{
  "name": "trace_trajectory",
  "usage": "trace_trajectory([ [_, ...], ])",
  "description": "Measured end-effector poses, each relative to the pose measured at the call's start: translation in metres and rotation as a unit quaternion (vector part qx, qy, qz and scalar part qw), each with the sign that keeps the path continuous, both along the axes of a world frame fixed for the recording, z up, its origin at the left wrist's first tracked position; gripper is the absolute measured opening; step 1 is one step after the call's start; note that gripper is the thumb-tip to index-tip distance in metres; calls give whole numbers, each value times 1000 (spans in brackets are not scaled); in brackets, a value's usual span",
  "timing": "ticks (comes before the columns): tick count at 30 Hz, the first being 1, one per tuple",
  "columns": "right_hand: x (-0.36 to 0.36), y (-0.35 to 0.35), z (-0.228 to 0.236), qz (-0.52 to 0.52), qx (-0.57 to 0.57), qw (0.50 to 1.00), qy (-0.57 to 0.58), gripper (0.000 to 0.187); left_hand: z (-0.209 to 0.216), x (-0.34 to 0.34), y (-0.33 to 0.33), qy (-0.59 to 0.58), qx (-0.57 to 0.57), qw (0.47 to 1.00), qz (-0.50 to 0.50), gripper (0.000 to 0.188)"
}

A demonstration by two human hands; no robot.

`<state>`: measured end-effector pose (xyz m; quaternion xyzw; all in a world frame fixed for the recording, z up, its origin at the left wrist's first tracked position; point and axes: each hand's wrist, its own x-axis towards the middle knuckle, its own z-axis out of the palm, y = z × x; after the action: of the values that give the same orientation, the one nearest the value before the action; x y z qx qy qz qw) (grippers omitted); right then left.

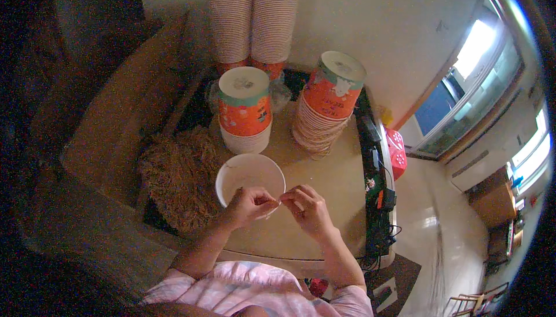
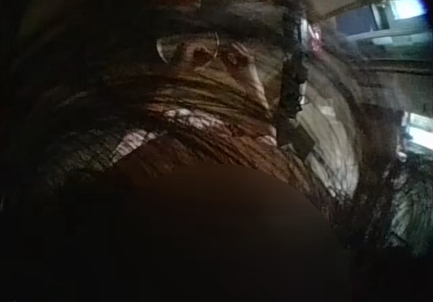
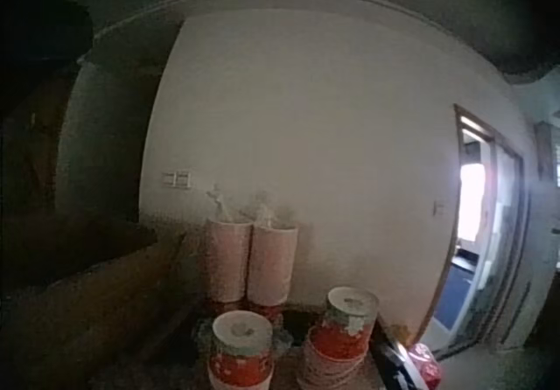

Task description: Threading a thin string through a pre-punched hole in the side of a large paper container to create a handle.

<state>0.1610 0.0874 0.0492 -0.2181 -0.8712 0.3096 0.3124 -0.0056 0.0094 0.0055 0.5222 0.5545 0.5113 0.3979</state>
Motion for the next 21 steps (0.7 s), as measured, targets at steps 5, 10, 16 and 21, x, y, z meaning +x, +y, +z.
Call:
trace_trajectory([
  [5,0,6,-4,-10,46,999,-24,6,2,1,1,12,-7,1000,2,16],
  [10,-2,7,-6,12,23,999,-26,5,-1,-1,-1,28,14,999,10,15],
  [16,-3,5,-4,-4,-78,996,-52,6,1,-1,-3,19,-25,999,10,14],
  [21,-8,12,-17,-11,-47,999,-24,5,-2,-31,9,-74,27,989,122,30],
])
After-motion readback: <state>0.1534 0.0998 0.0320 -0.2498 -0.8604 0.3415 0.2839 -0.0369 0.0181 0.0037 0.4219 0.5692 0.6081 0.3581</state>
